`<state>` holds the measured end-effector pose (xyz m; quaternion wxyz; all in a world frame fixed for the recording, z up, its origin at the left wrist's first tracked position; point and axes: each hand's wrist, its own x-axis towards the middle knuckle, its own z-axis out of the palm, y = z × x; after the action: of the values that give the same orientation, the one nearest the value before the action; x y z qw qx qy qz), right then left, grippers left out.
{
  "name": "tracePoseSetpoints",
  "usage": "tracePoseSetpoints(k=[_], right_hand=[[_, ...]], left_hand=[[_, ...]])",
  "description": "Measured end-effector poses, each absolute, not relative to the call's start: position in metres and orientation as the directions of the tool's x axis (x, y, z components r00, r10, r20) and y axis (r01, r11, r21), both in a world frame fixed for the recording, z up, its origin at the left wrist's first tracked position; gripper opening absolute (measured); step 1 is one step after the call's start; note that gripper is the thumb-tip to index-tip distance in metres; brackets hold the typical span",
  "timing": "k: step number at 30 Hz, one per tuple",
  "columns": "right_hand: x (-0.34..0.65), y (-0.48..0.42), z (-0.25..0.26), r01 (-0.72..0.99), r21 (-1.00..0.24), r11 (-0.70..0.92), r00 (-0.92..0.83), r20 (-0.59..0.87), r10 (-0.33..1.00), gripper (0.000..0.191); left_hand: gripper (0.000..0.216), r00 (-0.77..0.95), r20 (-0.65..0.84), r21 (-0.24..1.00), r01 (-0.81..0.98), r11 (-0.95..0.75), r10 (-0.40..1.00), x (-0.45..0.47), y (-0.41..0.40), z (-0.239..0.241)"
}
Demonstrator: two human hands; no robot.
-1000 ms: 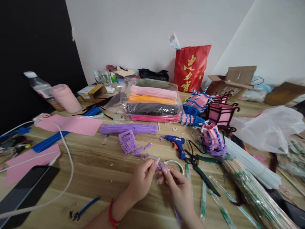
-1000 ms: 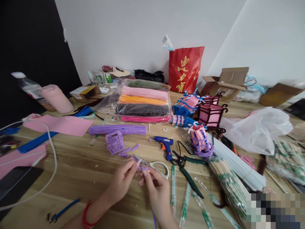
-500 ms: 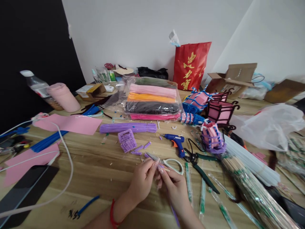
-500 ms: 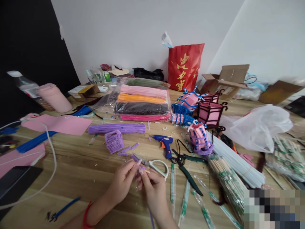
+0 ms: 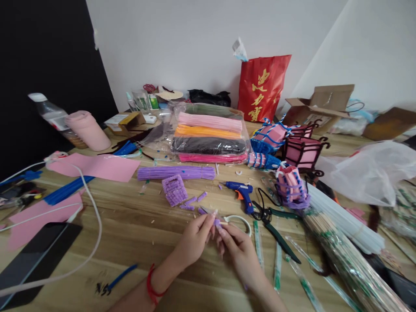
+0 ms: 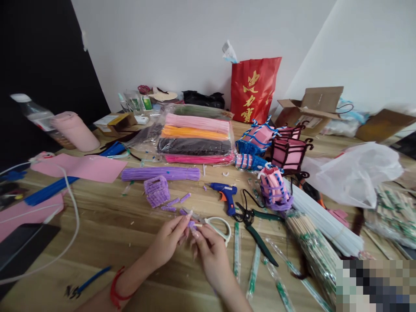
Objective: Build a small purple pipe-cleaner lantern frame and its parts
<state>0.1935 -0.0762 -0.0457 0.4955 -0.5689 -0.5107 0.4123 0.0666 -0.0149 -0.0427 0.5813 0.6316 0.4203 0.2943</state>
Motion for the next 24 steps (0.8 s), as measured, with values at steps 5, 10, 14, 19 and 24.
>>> tracePoseSetpoints(k=[5,10,14,19,24], right_hand=[[0.196,-0.081,-0.043,0.497,-0.861,0.108,0.066,0.162,0.985,0.024],[0.196,-0.087,-0.037,0.393,-0.917,0.072,0.037,0.094,0.995,0.028],[0.203,-0.087,-0.039,0.081,-0.994,-0.067,0.122,-0.057,0.991,0.034],[0.219,-0.084,-0.039,0.267,-0.962,0.05,0.211,0.109,0.971,0.035],[0.219,-0.082,-0.039,0.406,-0.909,0.091,0.183,0.178,0.967,0.034]], left_hand=[[0.035,0.37,0.112,0.895,0.367,-0.255,0.922,0.065,-0.009,-0.045],[0.028,0.467,0.263,0.72,0.487,-0.494,0.844,0.067,-0.013,-0.051],[0.027,0.52,0.289,0.695,0.464,-0.55,0.804,0.067,-0.018,-0.05],[0.026,0.609,0.277,0.771,0.321,-0.55,0.743,0.064,-0.02,-0.04],[0.034,0.675,0.096,0.959,0.133,-0.249,0.731,0.062,-0.023,-0.029]])
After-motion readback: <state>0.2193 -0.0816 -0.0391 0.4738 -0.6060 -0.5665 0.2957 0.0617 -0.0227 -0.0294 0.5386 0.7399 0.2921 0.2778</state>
